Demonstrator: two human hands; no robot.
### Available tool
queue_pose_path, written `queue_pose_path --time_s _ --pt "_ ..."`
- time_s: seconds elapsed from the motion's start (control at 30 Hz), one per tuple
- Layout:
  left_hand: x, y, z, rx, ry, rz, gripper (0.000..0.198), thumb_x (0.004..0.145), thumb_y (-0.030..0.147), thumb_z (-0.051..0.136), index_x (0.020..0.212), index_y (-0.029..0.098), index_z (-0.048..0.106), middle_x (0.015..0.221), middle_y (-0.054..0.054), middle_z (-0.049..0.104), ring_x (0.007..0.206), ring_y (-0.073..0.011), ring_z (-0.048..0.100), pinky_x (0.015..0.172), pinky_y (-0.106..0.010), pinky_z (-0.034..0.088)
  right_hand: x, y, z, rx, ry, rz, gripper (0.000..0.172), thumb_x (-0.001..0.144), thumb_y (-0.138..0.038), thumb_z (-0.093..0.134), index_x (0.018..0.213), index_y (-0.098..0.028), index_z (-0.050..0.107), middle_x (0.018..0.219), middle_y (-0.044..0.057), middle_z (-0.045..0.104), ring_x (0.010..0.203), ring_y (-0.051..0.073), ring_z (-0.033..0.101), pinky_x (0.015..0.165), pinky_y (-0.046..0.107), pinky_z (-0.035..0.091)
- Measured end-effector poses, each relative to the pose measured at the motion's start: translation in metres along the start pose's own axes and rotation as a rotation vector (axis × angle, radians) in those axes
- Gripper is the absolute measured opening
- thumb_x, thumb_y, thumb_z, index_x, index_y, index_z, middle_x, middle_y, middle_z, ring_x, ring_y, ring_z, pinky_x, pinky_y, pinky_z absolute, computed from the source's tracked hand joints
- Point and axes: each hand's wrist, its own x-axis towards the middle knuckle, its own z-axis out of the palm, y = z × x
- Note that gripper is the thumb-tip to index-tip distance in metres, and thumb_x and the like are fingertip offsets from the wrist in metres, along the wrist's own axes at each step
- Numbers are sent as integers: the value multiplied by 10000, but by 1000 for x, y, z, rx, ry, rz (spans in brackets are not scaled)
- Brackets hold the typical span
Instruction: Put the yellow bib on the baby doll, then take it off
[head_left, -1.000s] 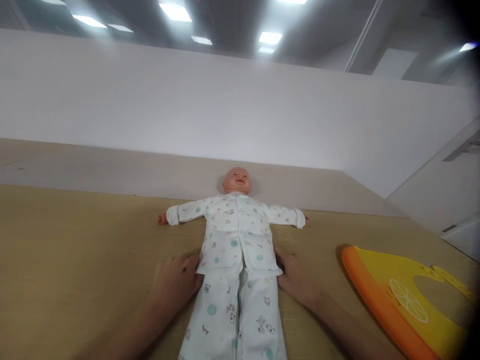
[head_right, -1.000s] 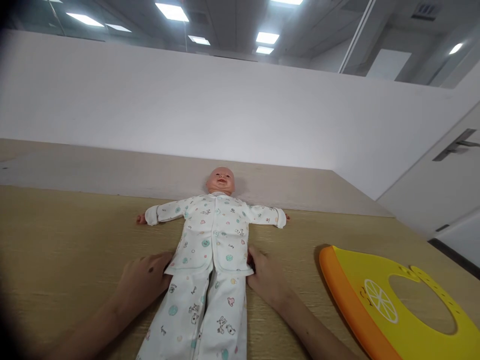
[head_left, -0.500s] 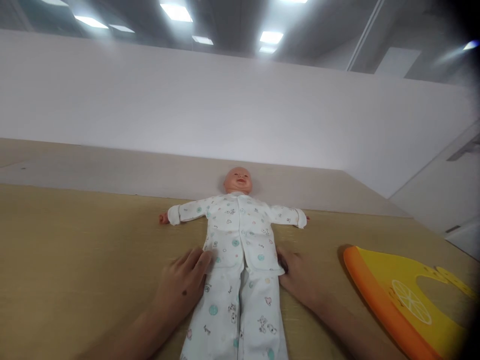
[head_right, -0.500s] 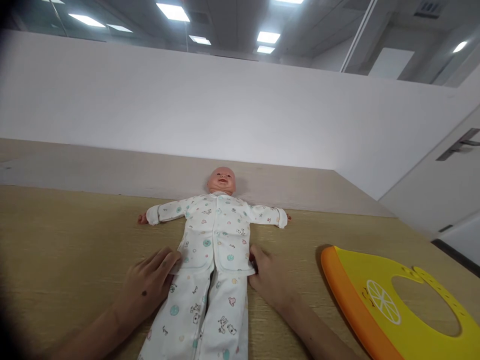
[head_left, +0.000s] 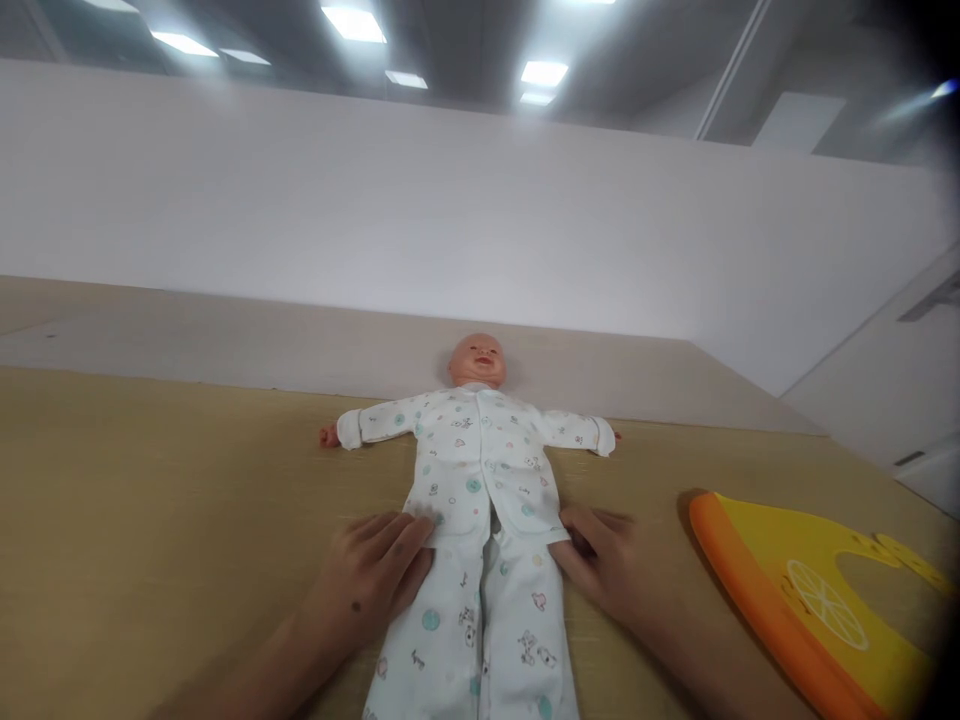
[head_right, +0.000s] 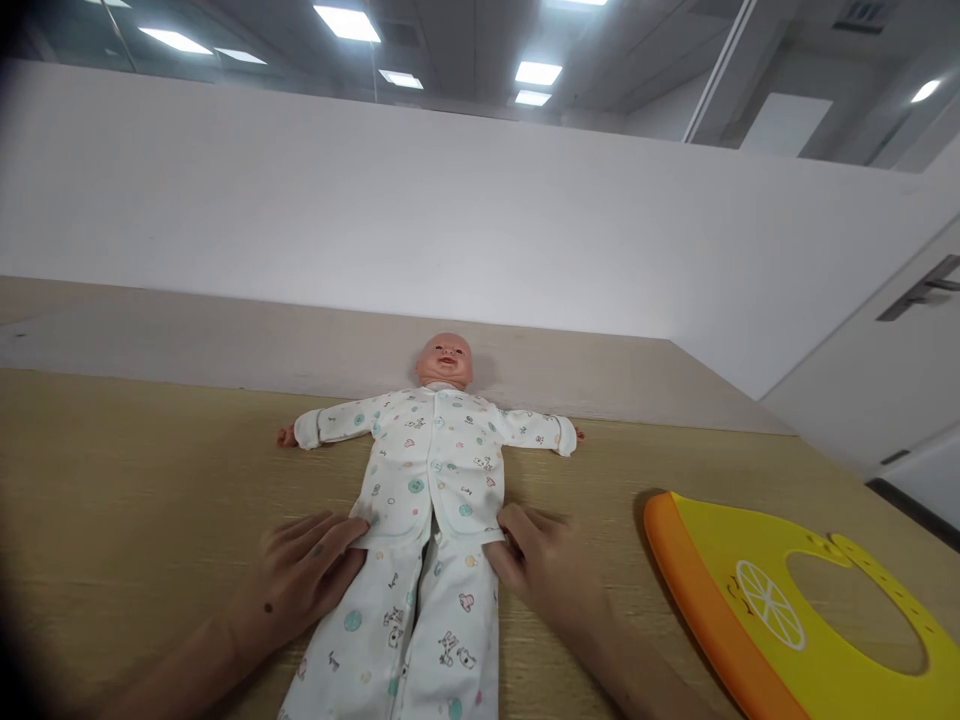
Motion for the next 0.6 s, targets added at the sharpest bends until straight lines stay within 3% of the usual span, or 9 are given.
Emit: queue_pose_path --time_s 0.2,0.27,0.33,0.47,0.6 --pt "4 7 -6 -99 -13 -34 95 823 139 549 896 198 532 713 -11 651 620 -143 609 566 -271 450 -1 -1 3 66 -29 -170 279 839 -140 502 632 -192 322 519 -53 402 470 75 337 489 239 238" --pt "5 6 -6 -193 -19 -110 41 830 167 540 858 197 539 669 5 614 581 -125 568 557 -260 434 -1 -1 4 132 -54 -190 285 857 -166 520 642 -189 334 528 -55 402 481 73 329 497 235 247" --pt "5 -2 -4 -253 -25 -275 69 863 197 496 814 195 544 645 17 589 561 -112 537 556 -249 421 0 -1 3 211 -56 -187 272 870 -190 525 650 -189 365 526 -55 395 482 73 323 496 232 254" --pt "2 -30 1 -199 -100 -703 203 894 308 432 800 196 574 687 10 624 604 -135 553 615 -276 429 -1 4 3 312 -8 2 248 909 -218 468 664 -191 439 530 -45 397 478 80 343 493 230 288" --pt "2 -56 5 -180 -239 -893 250 859 319 441 1020 179 572 828 -24 662 713 -176 592 680 -308 449 1 15 8 366 9 255 306 928 -289 437 639 -190 426 541 -39 412 490 83 367 502 225 313"
